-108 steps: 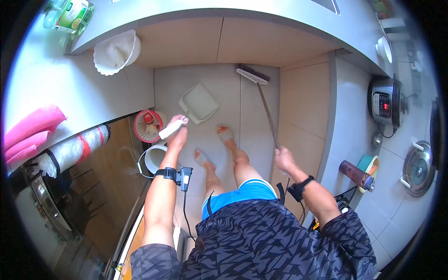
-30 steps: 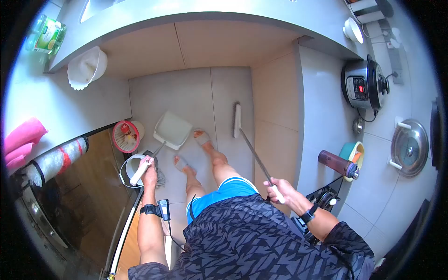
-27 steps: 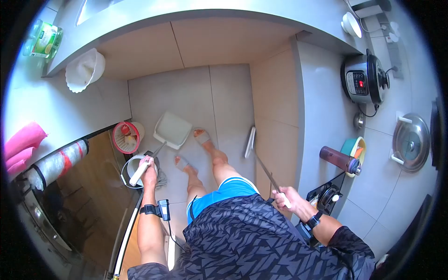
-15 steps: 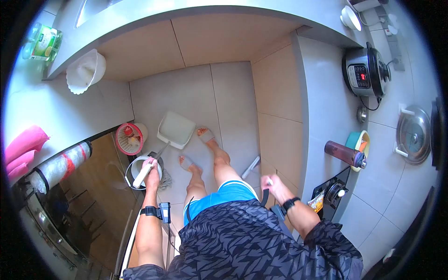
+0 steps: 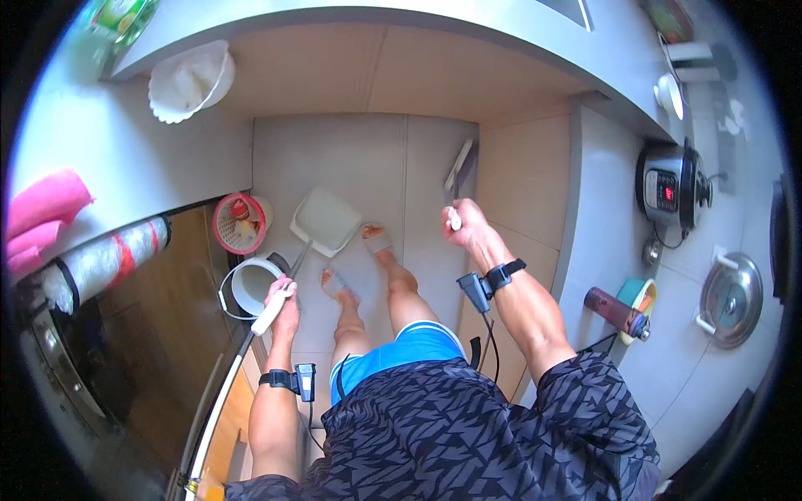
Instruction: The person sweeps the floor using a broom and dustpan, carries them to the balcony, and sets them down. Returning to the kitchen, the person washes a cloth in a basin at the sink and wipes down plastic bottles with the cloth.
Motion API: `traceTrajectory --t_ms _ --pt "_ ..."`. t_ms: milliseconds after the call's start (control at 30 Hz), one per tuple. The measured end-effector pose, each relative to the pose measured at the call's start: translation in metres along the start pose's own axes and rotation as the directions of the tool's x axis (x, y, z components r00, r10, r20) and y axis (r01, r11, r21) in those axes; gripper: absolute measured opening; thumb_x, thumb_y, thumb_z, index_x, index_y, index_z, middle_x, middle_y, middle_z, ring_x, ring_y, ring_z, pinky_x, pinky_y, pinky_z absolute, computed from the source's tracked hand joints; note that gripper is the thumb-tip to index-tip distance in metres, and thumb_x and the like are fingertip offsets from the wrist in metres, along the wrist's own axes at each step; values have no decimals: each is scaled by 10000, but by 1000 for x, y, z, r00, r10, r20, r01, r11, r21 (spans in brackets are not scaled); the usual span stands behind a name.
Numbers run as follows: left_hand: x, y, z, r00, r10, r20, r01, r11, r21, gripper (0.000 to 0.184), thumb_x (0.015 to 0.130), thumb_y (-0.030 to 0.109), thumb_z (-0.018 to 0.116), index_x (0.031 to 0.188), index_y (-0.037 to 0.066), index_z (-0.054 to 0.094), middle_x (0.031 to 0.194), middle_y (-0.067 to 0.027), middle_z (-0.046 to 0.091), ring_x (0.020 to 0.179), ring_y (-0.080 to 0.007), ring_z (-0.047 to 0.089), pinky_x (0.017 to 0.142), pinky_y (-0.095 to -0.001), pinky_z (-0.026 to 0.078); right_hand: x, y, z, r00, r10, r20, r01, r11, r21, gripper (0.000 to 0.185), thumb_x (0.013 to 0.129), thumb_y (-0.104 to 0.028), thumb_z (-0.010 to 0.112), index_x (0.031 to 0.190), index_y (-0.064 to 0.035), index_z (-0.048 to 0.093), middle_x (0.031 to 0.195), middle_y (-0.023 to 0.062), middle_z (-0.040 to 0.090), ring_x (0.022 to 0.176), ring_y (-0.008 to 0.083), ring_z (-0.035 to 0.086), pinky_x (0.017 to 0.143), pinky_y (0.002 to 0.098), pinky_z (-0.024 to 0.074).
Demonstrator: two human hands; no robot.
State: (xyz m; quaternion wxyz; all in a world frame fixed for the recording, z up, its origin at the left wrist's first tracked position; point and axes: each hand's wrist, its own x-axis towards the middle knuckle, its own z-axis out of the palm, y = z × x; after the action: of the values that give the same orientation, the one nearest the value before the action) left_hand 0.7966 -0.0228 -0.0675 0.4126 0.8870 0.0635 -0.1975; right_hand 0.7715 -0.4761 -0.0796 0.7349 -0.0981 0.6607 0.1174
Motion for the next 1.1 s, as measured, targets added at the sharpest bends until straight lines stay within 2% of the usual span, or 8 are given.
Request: traceTrajectory --t_ms 167,367,433,600,800,867,933,1100 --pt "-9 8 -7 999 -17 -37 14 998 -67 150 865 54 657 1004 2 637 1107 -209 662 1169 -292 588 970 -365 447 56 -11 19 998 -1 -62 -27 895 -445 288 958 -232 345 753 -95 493 558 16 506 438 167 489 373 338 390" --pt "-11 15 -7 997 -82 -12 81 995 -61 170 875 57 653 1028 -14 625 1124 -206 655 1172 -284 581 978 -363 448 15 80 -31 977 -211 2 58 258 -964 188 883 -143 487 764 -20 566 517 50 489 411 196 496 367 398 385" --pt "-10 10 -5 996 -93 -11 92 992 -83 172 876 55 653 1028 -20 622 1124 -224 649 1166 -285 582 975 -363 449 0 89 -75 948 -311 65 147 248 -958 217 901 -166 478 769 -14 558 525 47 490 397 180 478 356 370 376" --pt "-8 13 -10 996 -92 -11 91 992 -87 181 877 57 652 1037 -20 619 1129 -237 647 1167 -293 582 970 -368 449 -104 81 -91 923 -353 -152 110 622 -775 284 964 -243 436 797 -38 539 517 30 452 358 163 435 325 328 351" --pt "-11 9 -9 998 -66 -1 66 994 -90 180 887 85 648 1032 -18 621 1106 -243 650 1177 -292 578 964 -375 449 43 48 -85 947 -277 -164 109 754 -648 295 964 -223 411 782 -33 543 525 52 467 398 190 467 363 352 385" --pt "-10 5 -11 999 -52 -10 51 996 -70 174 886 89 649 1024 -15 625 1108 -237 651 1179 -295 578 965 -373 449 97 70 -106 911 -314 266 335 192 -922 298 957 -209 409 778 -9 538 548 73 495 417 203 487 390 375 401" --pt "-15 7 -14 999 -45 -8 45 998 -36 169 877 89 658 1013 -10 632 1106 -215 656 1183 -294 577 965 -369 452 84 93 -112 905 -252 342 333 -79 -940 299 951 -202 415 786 15 539 570 94 523 432 214 509 414 395 417" --pt "-32 -14 -21 993 -106 -57 101 991 -88 170 866 86 662 1009 -3 638 1163 -207 644 1136 -261 603 933 -358 480 -68 99 -37 941 -325 93 49 -140 -989 395 943 -267 456 889 89 618 769 268 640 742 364 671 710 464 530"
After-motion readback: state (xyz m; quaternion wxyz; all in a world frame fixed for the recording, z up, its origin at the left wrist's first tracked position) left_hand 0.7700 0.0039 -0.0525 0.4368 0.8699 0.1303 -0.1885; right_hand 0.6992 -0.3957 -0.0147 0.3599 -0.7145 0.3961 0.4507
